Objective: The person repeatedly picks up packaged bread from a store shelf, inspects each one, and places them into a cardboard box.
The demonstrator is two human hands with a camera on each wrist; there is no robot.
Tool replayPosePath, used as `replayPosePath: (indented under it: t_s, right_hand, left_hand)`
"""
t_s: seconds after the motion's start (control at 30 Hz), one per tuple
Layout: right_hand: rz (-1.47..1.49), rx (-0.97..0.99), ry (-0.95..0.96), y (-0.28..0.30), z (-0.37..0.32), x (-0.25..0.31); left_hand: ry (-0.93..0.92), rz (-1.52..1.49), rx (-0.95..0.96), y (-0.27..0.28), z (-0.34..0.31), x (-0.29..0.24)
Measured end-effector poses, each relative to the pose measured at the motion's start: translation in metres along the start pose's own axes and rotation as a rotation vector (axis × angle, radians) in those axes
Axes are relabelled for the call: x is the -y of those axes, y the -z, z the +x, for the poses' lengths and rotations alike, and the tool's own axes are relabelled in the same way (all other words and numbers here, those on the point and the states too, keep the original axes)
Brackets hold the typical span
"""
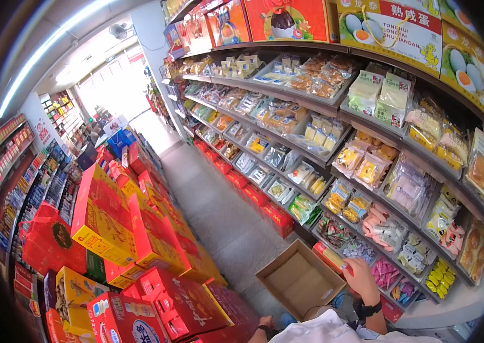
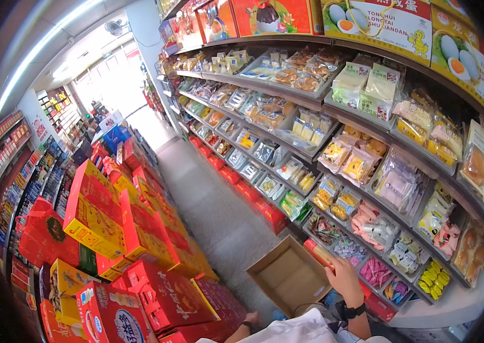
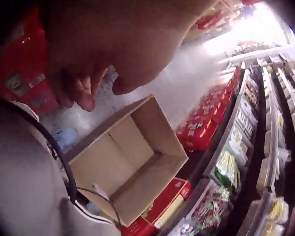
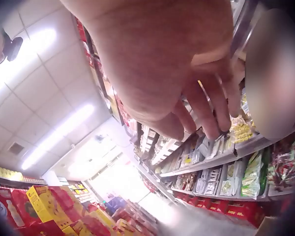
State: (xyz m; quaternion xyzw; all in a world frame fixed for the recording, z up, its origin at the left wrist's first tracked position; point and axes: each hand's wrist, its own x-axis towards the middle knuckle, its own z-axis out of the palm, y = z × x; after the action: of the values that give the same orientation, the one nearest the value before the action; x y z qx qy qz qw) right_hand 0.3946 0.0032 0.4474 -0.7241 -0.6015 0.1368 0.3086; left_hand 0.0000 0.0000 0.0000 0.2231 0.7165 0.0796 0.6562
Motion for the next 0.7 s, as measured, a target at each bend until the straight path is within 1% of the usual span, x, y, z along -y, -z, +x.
replayPosePath:
  t_s: [0.07,0.1,0.17,0.2,0.3,0.4,0.47,0.5,0.57,0.6,0.63,0.7]
  right_hand:
    - [-0.015,-0.002,-0.057,0.018,0.001,-0.011]
    - [0.03,0.007,-0.093,-0.013,-0.018,0.011]
    - [-0.056,0.015,-0.111,0.003,-0.019,-0.009]
    - [-0.075,0.005,-0.097,0.011,-0.018,-0.018]
    - [-0.101,-0.023,-0.058,0.016,-0.014,-0.033]
    - [-0.129,-0.062,-0.057,0.024,-0.016,-0.043]
    - [-0.126,-0.077,-0.03,0.031,-0.01,-0.042]
    - [-0.126,-0.067,-0.062,0.032,-0.007,-0.039]
    - [-0.132,-0.037,-0.087,0.025,-0.01,-0.045]
    - [-0.145,-0.025,-0.092,0.019,-0.01,-0.047]
    - [-0.145,0.032,-0.095,0.009,-0.011,-0.049]
    - [-0.155,0.137,-0.144,0.002,-0.017,-0.041]
  left_hand:
    - [-0.13,0.096,0.14,-0.029,0.012,-0.017]
    - [-0.132,0.043,0.036,0.048,-0.004,-0.012]
    - [-0.166,-0.156,-0.018,0.018,-0.007,-0.032]
    - [-0.21,-0.159,-0.017,0.01,-0.01,-0.038]
    - [-0.169,-0.169,-0.022,0.023,-0.007,-0.044]
    - [-0.028,-0.376,-0.148,0.022,-0.01,-0.032]
    - [0.061,-0.365,-0.026,0.035,-0.004,-0.024]
    - [0.105,-0.354,0.036,0.044,-0.004,-0.019]
    - [-0.171,-0.132,0.032,0.024,-0.005,-0.006]
    - [-0.149,-0.093,0.018,0.022,0.0,-0.002]
    - [-0.091,-0.075,0.016,0.024,0.007,-0.001]
    - [-0.006,-0.051,0.028,0.026,0.001,0.002]
